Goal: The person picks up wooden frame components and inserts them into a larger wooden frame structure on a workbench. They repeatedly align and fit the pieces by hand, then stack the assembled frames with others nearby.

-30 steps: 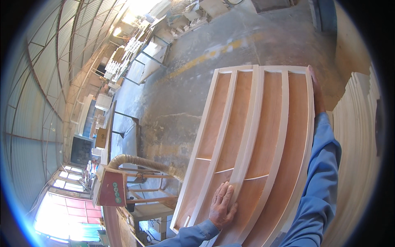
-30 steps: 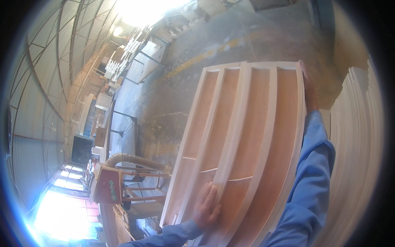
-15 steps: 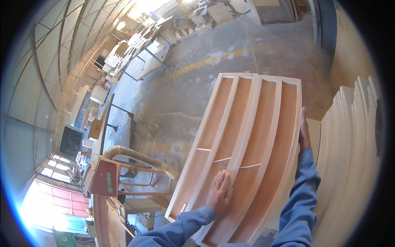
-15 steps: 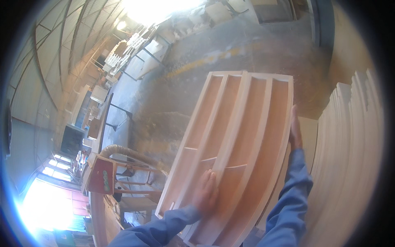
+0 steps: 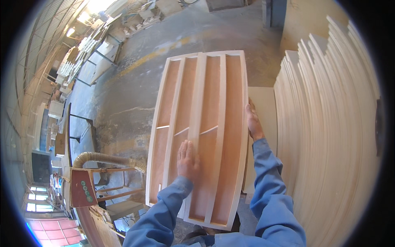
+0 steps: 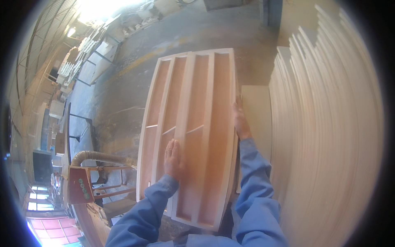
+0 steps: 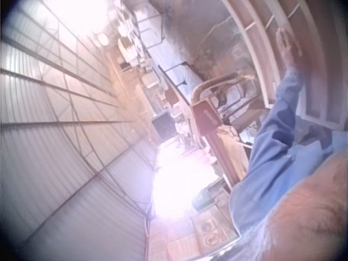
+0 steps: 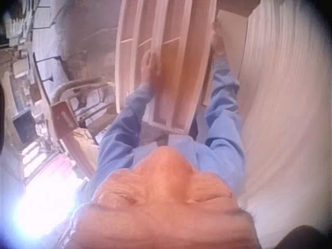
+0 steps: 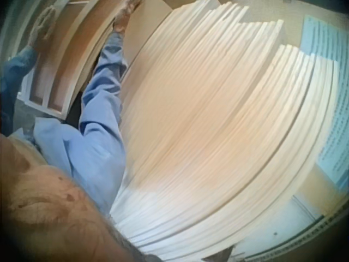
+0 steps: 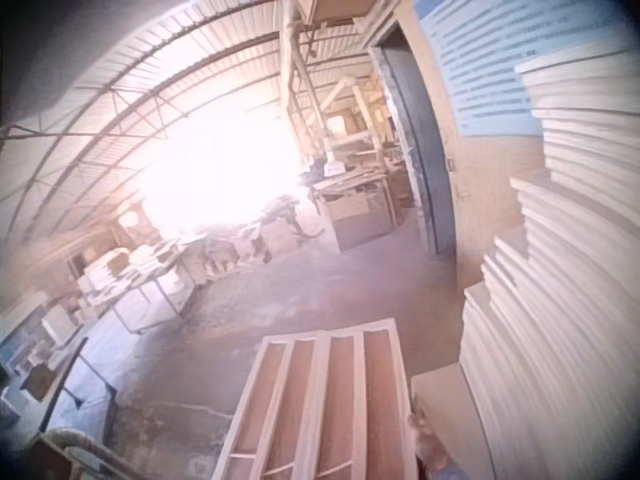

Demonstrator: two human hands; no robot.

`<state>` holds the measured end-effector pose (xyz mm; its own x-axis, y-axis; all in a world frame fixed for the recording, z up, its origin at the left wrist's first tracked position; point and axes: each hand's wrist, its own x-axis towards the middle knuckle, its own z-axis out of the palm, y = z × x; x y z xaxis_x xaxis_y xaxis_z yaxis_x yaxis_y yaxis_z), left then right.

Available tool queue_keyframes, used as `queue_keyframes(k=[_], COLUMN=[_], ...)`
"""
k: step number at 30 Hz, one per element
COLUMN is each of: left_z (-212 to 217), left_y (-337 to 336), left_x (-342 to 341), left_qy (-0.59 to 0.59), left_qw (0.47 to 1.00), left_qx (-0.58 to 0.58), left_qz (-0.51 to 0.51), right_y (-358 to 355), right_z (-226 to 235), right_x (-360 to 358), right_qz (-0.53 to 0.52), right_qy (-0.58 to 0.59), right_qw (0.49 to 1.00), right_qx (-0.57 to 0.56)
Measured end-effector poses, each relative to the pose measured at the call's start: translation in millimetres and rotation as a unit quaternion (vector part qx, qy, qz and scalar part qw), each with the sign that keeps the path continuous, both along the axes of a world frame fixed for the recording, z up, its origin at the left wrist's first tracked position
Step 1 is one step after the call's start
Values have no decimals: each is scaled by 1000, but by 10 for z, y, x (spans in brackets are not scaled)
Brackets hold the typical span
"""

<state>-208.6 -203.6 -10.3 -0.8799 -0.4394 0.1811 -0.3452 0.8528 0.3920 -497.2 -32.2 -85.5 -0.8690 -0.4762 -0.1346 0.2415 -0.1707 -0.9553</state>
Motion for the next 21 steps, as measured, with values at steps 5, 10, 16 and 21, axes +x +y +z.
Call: queue_keyframes(k=[5,10,16,21], left_z=[-36,-57,26,88], left_y=[-16,-22,-36,-707], left_x=[-31,-30,-84,-37], left_qy=[22,35,-6,22], left_qw=[1000,999,1000,1000], left_qx=[-7,-16,-2,19], left_qz=[3,1,15,-4], right_y=[-229,-334,-344,-316], right_z=[151,247,261,264], right_x=[-22,-63,-68,-89], right_qz=[-80,-101,-116,-96], right_qy=[22,53,77,37], right_qw=[990,978,971,969], right_qx=[113,176,194,223])
